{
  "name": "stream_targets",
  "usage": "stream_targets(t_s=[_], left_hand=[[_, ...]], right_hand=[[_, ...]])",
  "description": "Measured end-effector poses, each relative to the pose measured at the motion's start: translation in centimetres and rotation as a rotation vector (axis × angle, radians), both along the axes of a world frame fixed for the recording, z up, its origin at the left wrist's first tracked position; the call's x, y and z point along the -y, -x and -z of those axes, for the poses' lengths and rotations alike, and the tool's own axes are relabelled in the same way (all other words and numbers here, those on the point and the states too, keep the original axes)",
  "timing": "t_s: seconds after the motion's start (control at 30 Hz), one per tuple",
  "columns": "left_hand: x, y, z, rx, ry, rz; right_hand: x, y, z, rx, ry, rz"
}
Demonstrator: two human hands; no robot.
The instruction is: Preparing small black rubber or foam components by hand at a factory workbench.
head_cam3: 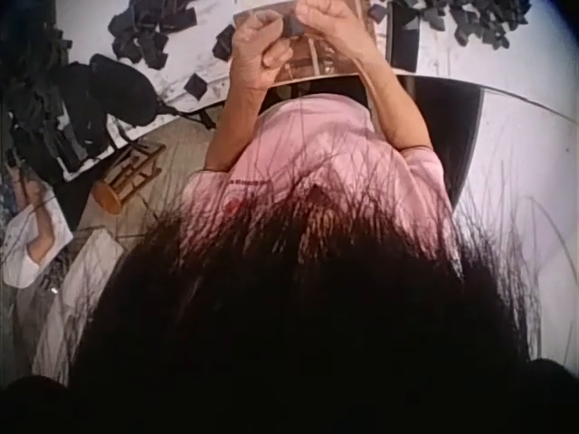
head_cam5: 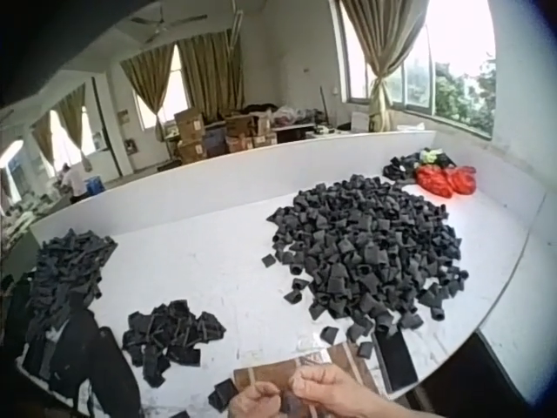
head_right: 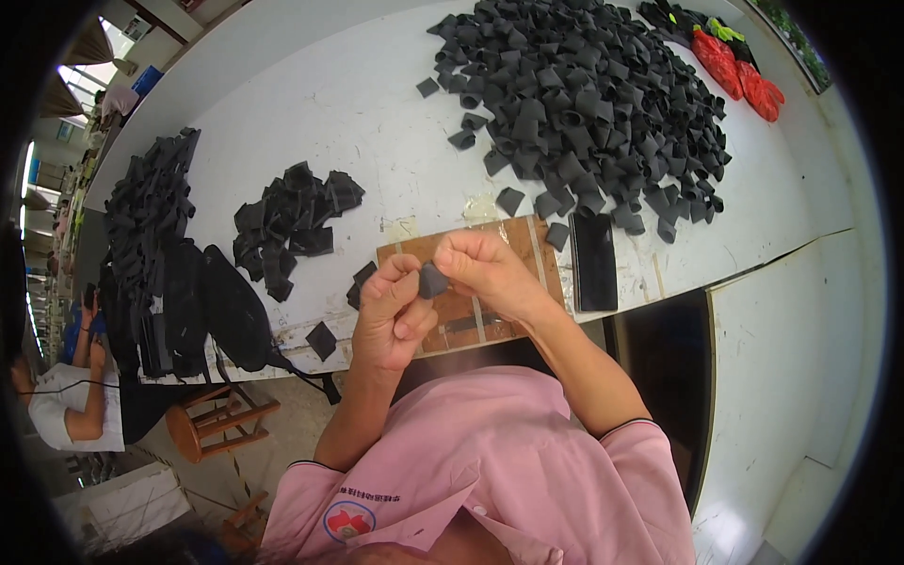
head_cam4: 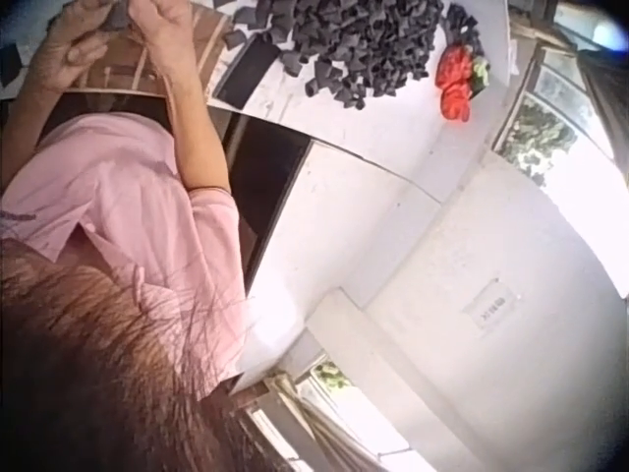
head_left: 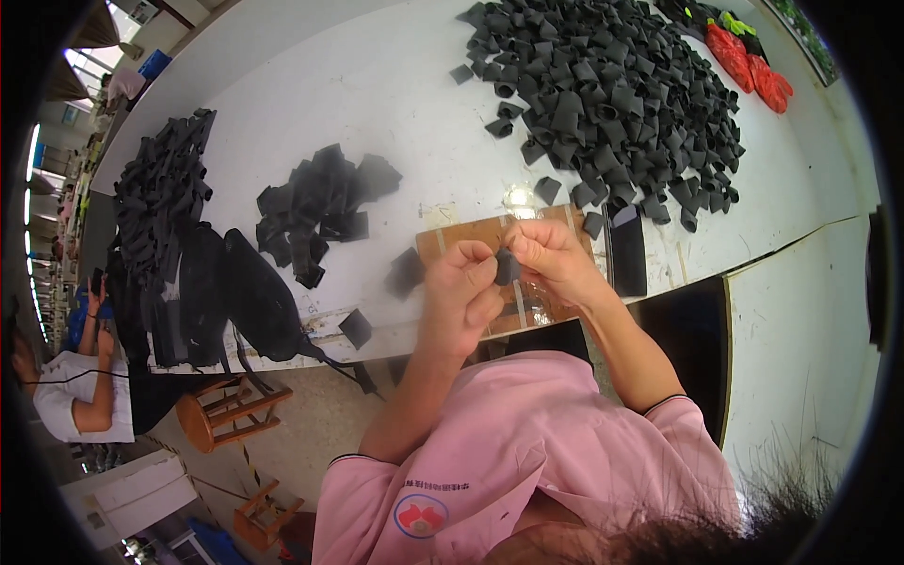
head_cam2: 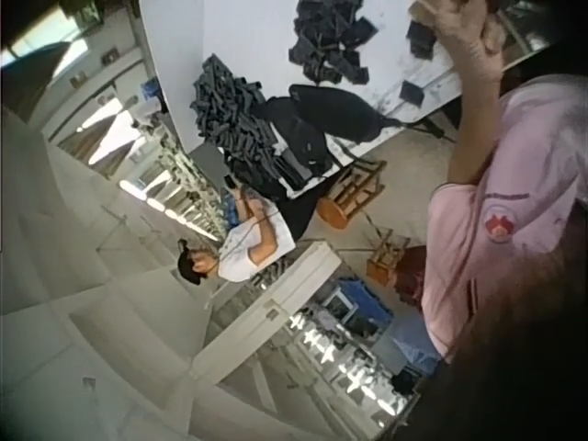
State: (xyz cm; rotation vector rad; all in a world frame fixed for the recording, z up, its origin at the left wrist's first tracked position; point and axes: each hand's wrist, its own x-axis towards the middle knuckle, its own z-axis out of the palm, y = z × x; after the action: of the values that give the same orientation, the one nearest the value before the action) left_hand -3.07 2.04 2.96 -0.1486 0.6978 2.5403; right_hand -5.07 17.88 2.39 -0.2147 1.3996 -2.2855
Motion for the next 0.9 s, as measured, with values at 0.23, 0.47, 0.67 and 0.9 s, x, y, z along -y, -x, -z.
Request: stream_targets(t_s=[0.23, 0.47, 0.67, 0.9], left_hand=[[-0.7, 0.0, -1.0, -0.208, 0.333, -0.164], [-0.7, 1.0, -2.5, -1.042, 1.041, -0.412], [-0.6, -0.1, -2.7, -0.406, 0.541, -0.504], [0.2, -0.9, -0.3, -0.462, 0.645, -0.469]], right_hand=[[0.1, -0.4, -1.3, -0.231, -0.316, 0.205], [0.6, -2.8, -2.9, -0.795, -0.687, 0.558], [1.7, -2.3, -3.5, -0.965, -0.775, 0.689], [1.1, -2.2, -1.5, -1.015, -0.785, 0.64]])
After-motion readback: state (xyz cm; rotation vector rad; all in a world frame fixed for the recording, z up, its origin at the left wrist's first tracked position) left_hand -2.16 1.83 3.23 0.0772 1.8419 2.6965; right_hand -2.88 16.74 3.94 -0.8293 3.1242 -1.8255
